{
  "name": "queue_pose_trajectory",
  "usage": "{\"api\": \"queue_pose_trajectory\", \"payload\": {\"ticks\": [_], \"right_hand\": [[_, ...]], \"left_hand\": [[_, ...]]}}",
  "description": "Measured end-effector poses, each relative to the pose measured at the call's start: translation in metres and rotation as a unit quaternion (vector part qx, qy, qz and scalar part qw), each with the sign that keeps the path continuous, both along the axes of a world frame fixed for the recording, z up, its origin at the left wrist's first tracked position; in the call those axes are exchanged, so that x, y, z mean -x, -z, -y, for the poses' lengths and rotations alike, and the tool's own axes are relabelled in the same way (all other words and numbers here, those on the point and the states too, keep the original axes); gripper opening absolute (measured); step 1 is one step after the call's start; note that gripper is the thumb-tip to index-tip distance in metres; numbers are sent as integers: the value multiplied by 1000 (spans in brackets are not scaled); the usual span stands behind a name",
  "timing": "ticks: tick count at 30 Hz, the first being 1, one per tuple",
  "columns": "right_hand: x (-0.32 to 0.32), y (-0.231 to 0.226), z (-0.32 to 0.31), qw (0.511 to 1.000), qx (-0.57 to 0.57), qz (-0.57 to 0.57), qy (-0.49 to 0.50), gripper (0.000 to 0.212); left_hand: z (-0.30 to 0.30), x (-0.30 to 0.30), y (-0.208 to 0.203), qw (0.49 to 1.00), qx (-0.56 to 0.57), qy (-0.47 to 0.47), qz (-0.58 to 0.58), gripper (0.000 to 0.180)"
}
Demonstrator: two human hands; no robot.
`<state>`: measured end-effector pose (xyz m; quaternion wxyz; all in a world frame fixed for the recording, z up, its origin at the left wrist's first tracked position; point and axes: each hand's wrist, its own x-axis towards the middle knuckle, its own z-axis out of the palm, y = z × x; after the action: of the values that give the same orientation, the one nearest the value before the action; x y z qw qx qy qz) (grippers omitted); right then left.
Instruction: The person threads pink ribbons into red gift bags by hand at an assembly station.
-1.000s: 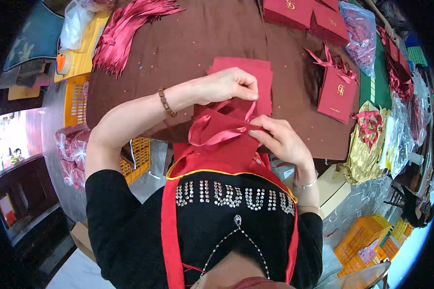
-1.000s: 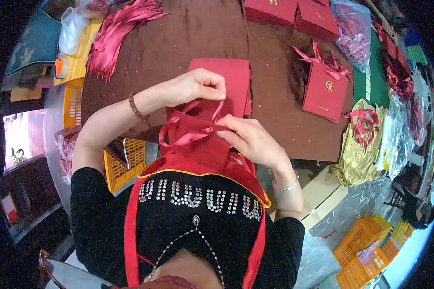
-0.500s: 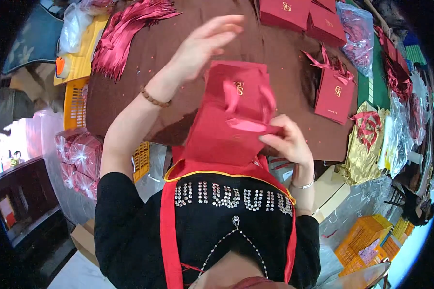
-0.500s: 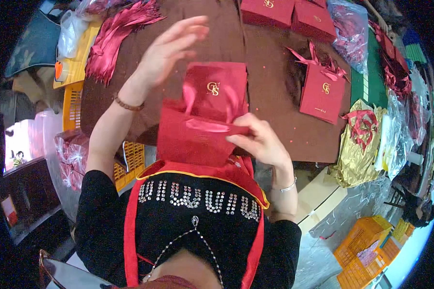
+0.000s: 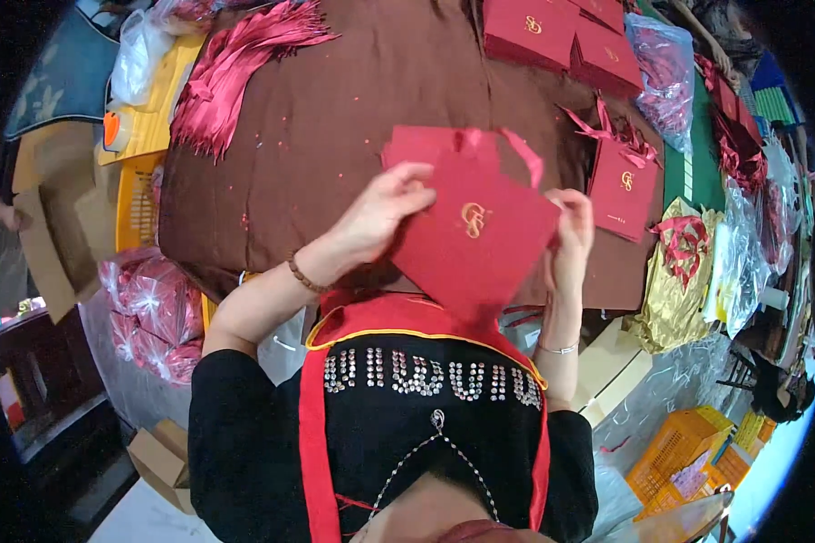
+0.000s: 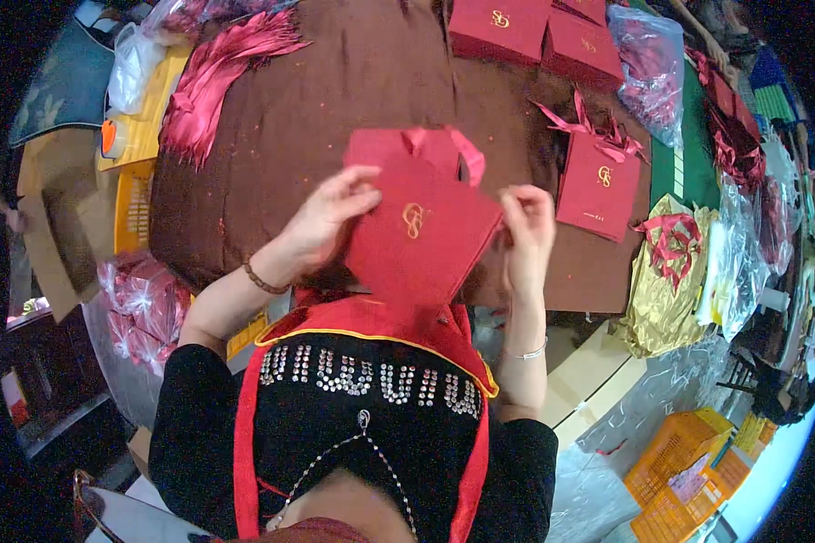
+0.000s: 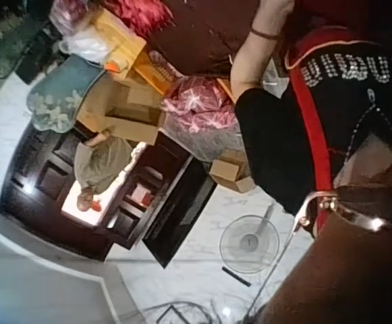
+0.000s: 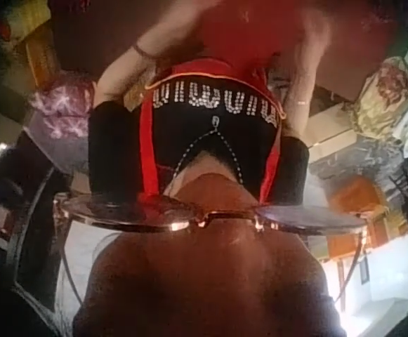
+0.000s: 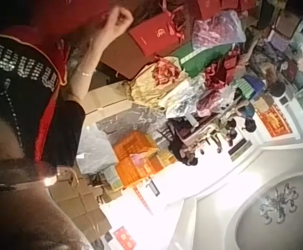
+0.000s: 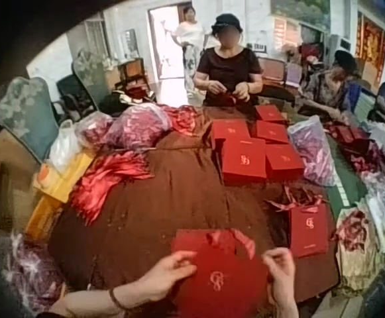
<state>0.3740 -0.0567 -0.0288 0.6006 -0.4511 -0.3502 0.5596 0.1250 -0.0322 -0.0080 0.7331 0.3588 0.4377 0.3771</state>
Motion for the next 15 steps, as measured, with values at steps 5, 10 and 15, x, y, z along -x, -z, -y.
{"api": "queue_pose_trajectory", "payload": {"ticks": [5, 10, 15], "right_hand": [[10, -43, 1, 883, -206, 408, -110, 20], [31, -33, -1, 800, -212, 557, -74, 25], [29, -24, 9, 907, -44, 374, -191, 23]], "left_hand": [[2, 22, 25, 999, -31, -19, -8, 30], [19, 9, 17, 994, -79, -4, -80, 33], [5, 30, 5, 972, -156, 92, -152, 29]]}}
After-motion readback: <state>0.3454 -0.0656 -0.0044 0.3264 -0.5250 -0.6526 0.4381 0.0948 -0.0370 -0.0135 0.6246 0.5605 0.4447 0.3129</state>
